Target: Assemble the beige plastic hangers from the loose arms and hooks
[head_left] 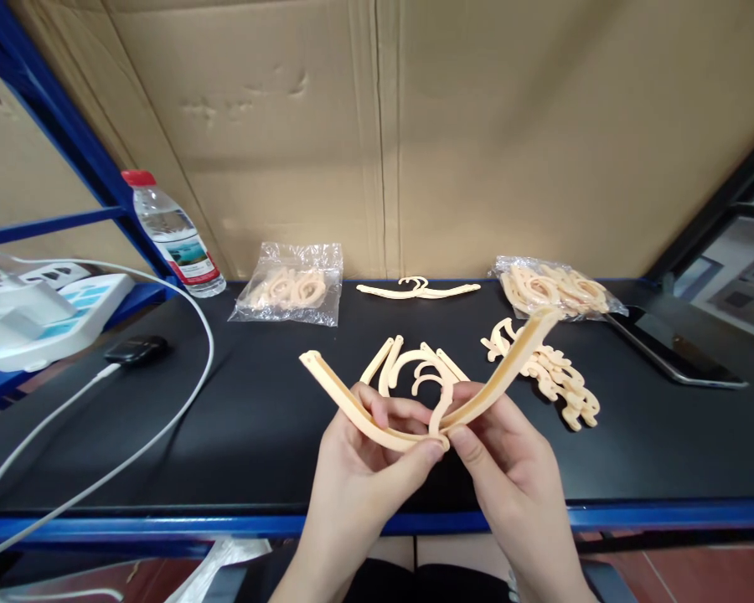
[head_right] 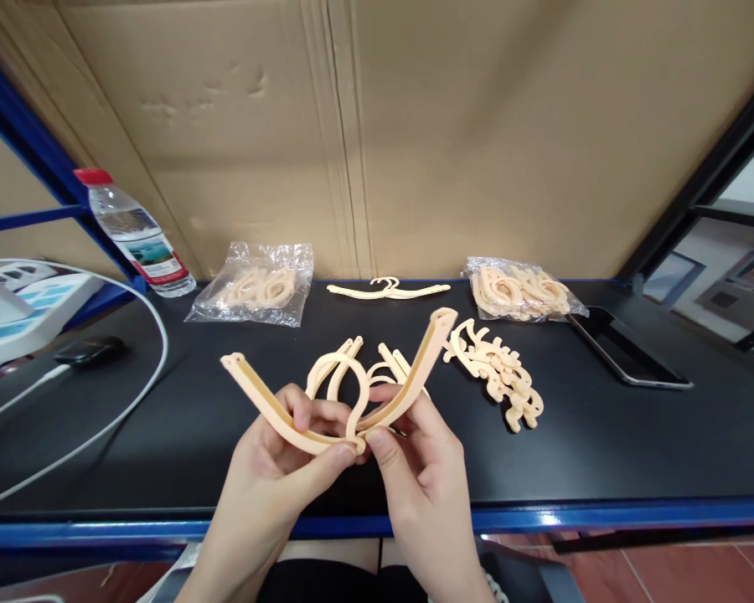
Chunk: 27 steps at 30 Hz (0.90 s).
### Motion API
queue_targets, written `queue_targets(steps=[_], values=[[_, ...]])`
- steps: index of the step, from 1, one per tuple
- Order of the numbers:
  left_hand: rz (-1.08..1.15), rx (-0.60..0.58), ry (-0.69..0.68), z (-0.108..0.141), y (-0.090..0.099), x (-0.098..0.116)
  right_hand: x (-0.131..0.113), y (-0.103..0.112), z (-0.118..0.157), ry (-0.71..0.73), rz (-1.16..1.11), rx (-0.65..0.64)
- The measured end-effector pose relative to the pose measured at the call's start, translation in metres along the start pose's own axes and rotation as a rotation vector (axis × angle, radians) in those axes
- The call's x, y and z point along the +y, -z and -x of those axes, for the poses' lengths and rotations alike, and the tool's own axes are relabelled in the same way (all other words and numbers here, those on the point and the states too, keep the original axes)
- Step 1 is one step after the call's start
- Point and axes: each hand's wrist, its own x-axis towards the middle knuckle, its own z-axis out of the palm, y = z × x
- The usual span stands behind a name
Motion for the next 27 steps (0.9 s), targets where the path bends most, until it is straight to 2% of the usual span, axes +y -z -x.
queue_targets(steps=[8,12,18,24,27], values=[[0.074,-0.07,-0.072,-0.001,0.003,-0.002,0.005,0.002,0.0,-0.019,-0.117,-0.039],[0.056,-0.087,-0.111,-0.002,0.005,-0.003,0.006,0.004,0.001,-0.025,-0.1,-0.079],[0.0,-0.135,-0.063,-0.003,0.009,0.0,0.004,0.006,0.004,-0.05,-0.073,-0.104],[0.012,-0.146,-0.13,-0.003,0.01,-0.006,0.003,0.007,0.005,-0.064,-0.044,-0.118],[0.018,-0.157,-0.105,-0.005,0.011,-0.007,0.001,0.008,0.005,-0.071,-0.026,-0.133]])
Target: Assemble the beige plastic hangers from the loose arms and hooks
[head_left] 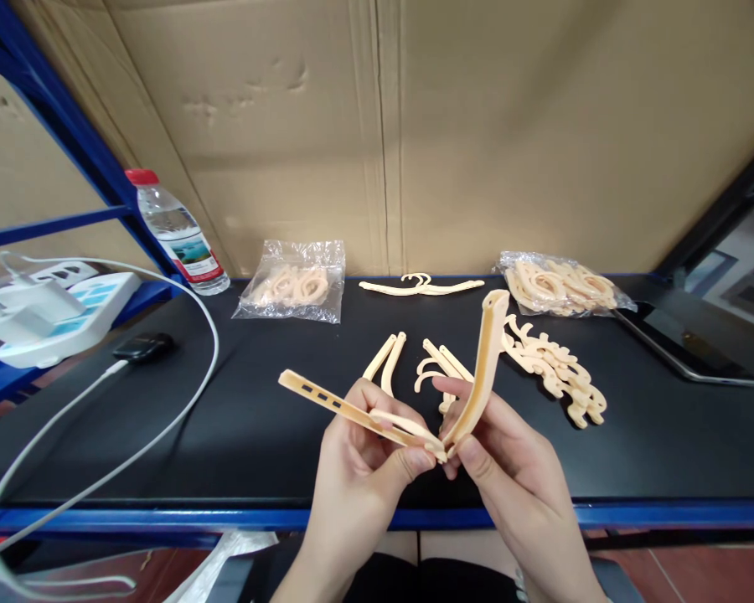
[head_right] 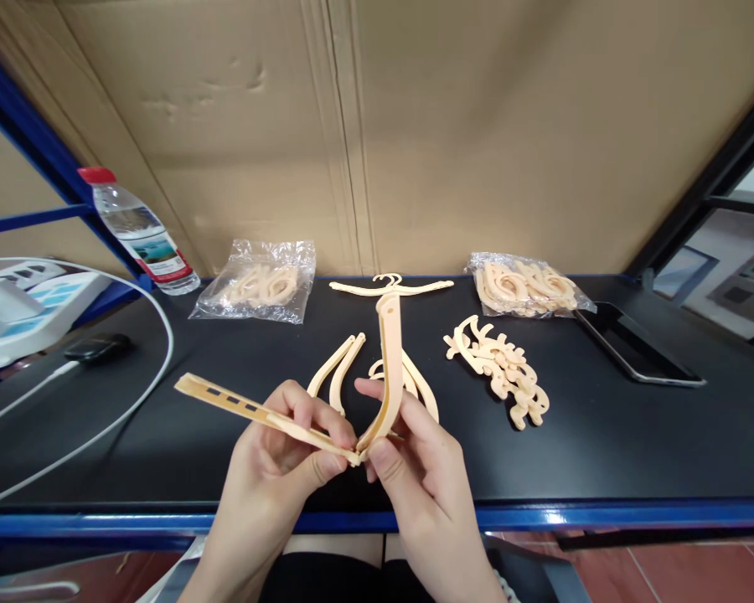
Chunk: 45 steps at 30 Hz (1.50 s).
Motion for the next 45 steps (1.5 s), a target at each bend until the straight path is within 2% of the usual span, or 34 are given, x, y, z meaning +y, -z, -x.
queue_targets(steps=[8,13,17,22,35,40,43,45], values=[[0.027,0.007,0.029,0.0,0.001,0.0,-0.006,-0.002,-0.001,0.031,0.082,-0.028],[0.004,0.093,0.046,0.002,-0.004,0.002,-0.006,-0.006,-0.002,0.078,0.1,-0.01],[-0.001,0.14,0.003,0.003,-0.008,0.004,-0.004,-0.007,-0.003,0.116,0.108,-0.004],[-0.001,0.193,0.002,0.003,-0.013,0.004,-0.002,-0.007,-0.003,0.097,0.098,0.056],[-0.034,0.241,0.002,0.003,-0.012,0.005,-0.001,-0.017,-0.004,0.102,0.092,0.241],[-0.141,0.155,0.045,-0.004,0.001,0.007,-0.005,0.001,-0.01,0.098,0.056,0.188],[-0.211,0.162,0.025,-0.008,0.008,0.016,-0.02,0.023,-0.019,0.11,0.028,0.222],[-0.231,0.156,0.079,-0.011,0.012,0.026,-0.035,0.038,-0.026,0.079,0.043,0.193]])
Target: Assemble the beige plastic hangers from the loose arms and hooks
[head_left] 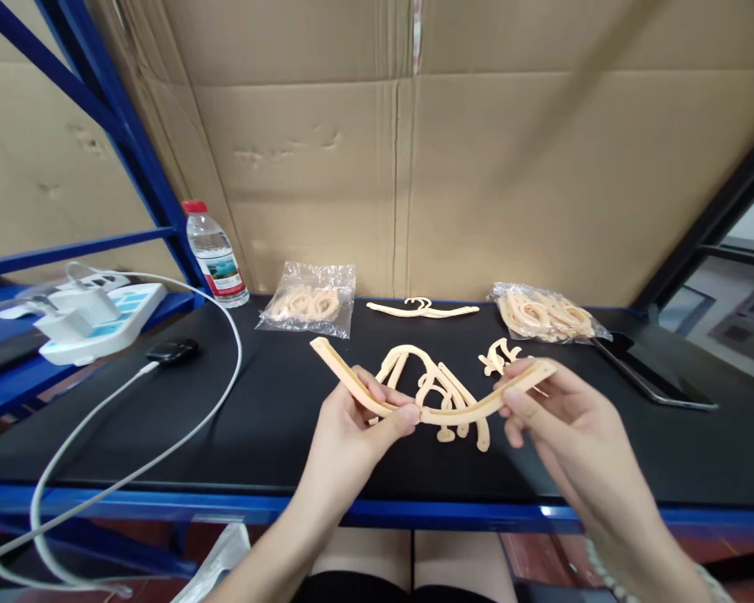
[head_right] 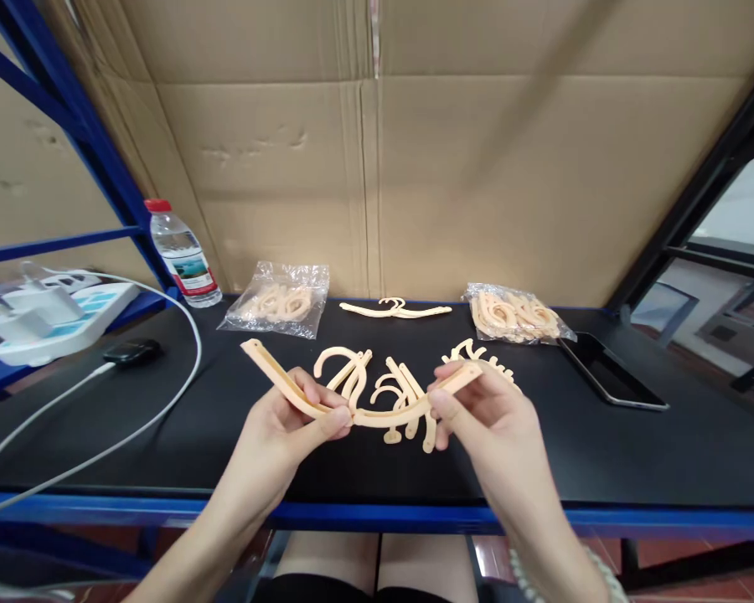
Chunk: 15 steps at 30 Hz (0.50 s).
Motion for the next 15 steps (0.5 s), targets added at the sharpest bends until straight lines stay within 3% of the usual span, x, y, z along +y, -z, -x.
queue_targets(steps=[3,7,11,15], values=[[-0.013,0.0,0.098,-0.006,0.008,0.015,-0.02,0.018,-0.018,-0.003,0.058,-0.067],[-0.127,-0.012,0.11,-0.028,0.025,0.034,-0.032,0.039,-0.048,-0.088,0.144,-0.158],[-0.377,-0.102,0.042,-0.066,0.041,0.043,-0.023,0.056,-0.089,-0.161,0.212,-0.25],[-0.627,-0.228,-0.068,-0.109,0.049,0.04,-0.007,0.062,-0.131,-0.048,0.559,-0.404]])
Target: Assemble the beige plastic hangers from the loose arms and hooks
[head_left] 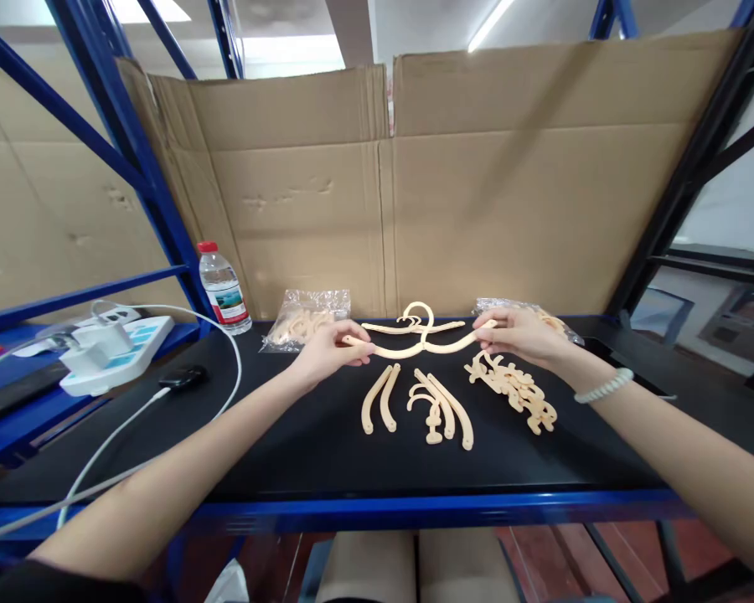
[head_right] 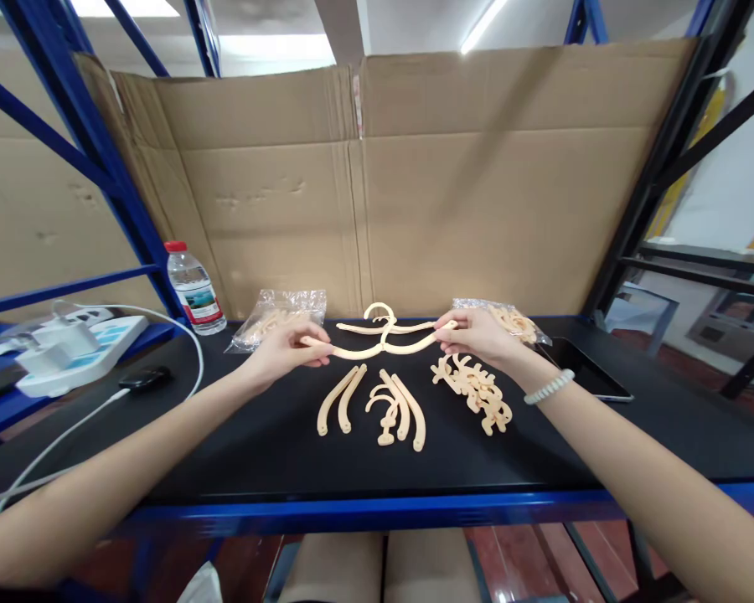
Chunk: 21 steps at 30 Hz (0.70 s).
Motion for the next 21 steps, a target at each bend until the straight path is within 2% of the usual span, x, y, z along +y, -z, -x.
queue_targets(steps=[7,12,16,21], values=[[-0.327,-0.021,-0.161,-0.069,0.012,-0.03,0.013,0.018,-0.061,0.14,0.412,-0.07],[-0.522,-0.027,-0.233,-0.108,0.015,-0.05,0.022,0.021,-0.099,0.187,0.714,-0.086],[-0.635,-0.048,-0.273,-0.126,0.013,-0.063,0.034,0.014,-0.117,0.202,0.868,-0.122],[-0.756,-0.087,-0.337,-0.13,0.011,-0.07,0.047,0.005,-0.122,0.216,0.989,-0.163]])
